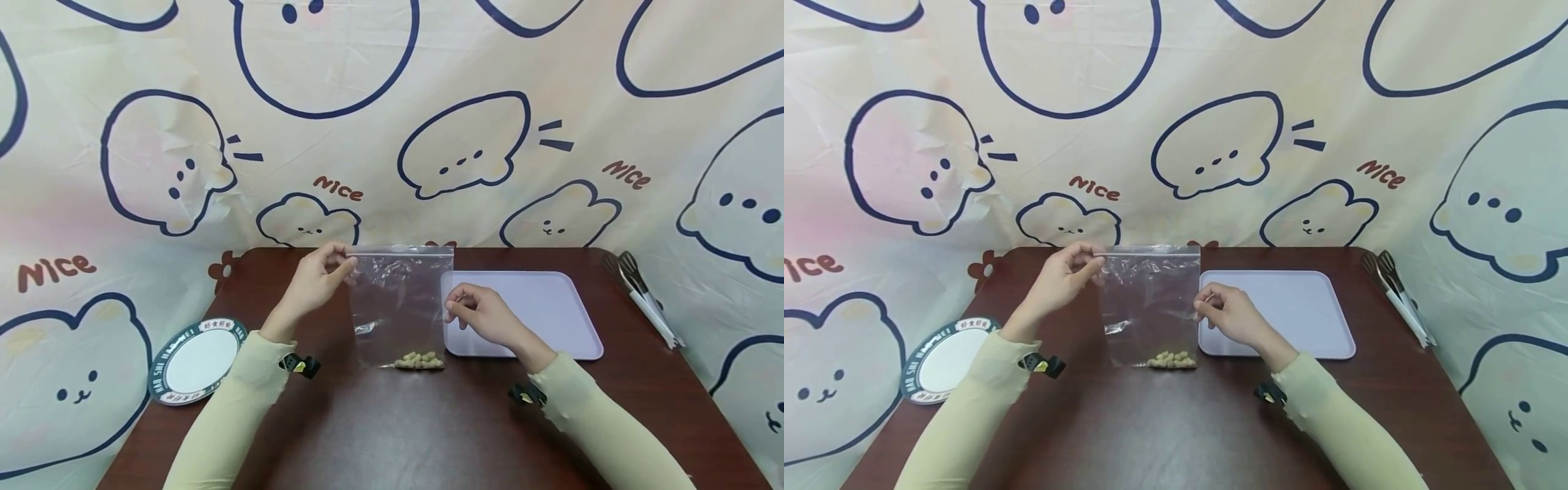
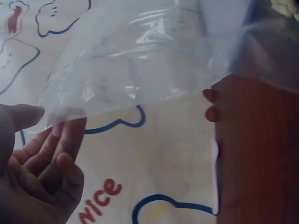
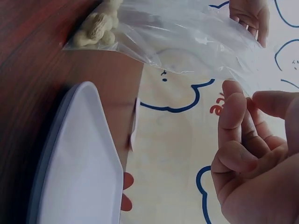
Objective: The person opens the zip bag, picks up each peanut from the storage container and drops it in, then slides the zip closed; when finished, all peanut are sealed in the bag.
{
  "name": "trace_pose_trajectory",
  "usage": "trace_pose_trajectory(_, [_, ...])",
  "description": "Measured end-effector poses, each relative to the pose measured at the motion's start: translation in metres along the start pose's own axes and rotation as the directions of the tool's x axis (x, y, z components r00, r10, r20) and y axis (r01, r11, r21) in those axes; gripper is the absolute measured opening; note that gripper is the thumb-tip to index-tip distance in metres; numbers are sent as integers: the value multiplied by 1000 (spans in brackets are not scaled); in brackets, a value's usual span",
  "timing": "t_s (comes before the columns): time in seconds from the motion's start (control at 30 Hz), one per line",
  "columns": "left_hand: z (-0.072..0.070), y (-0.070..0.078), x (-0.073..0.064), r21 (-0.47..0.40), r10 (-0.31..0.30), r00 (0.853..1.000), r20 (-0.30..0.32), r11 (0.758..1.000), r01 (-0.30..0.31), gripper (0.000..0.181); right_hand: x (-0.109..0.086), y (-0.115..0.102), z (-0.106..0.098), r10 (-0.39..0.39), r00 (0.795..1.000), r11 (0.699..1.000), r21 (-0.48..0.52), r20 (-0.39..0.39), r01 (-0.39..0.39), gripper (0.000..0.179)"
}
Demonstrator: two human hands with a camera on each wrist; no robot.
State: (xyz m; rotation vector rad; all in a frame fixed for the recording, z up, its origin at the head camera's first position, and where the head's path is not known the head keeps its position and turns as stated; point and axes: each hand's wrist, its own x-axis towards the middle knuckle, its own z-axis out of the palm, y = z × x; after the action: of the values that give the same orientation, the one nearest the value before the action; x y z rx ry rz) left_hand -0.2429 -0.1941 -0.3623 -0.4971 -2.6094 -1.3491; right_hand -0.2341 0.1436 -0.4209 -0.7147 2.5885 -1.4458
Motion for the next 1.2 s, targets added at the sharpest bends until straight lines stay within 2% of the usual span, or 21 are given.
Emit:
trace_pose_trajectory(0.17, [5, -8, 1, -38, -37, 998, 58, 998, 40, 54, 10, 5, 1, 13, 1000, 1000, -6, -18, -13, 15])
trace_pose_trajectory(0.3, [8, -14, 0, -16, -70, 990, 121, 997, 72, 46, 16, 8, 1, 26, 999, 999, -19, -38, -27, 11])
trace_pose_trajectory(0.5, [16, -24, 1, 107, -54, 984, 167, 994, 36, 28, 22, 11, 2, 55, 998, 998, -31, -32, -56, 10])
trace_pose_trajectory(0.6, [21, -28, 2, 110, -39, 983, 179, 994, 19, 35, 23, 11, 3, 88, 996, 995, -40, -5, -89, 16])
trace_pose_trajectory(0.73, [26, -34, 2, 104, -26, 978, 205, 995, 4, 48, 21, 12, 3, 122, 992, 991, -65, 37, -119, 33])
trace_pose_trajectory(0.9, [32, -39, 3, 110, -47, 965, 256, 994, 20, 59, 21, 19, 5, 137, 988, 987, -91, 68, -130, 51])
trace_pose_trajectory(1.07, [38, -44, 4, 135, -95, 950, 299, 989, 57, 61, 22, 25, 10, 143, 985, 986, -95, 95, -134, 58])
trace_pose_trajectory(1.2, [42, -50, 3, 181, -133, 929, 344, 981, 74, 65, 22, 28, 14, 154, 981, 985, -95, 114, -144, 63])
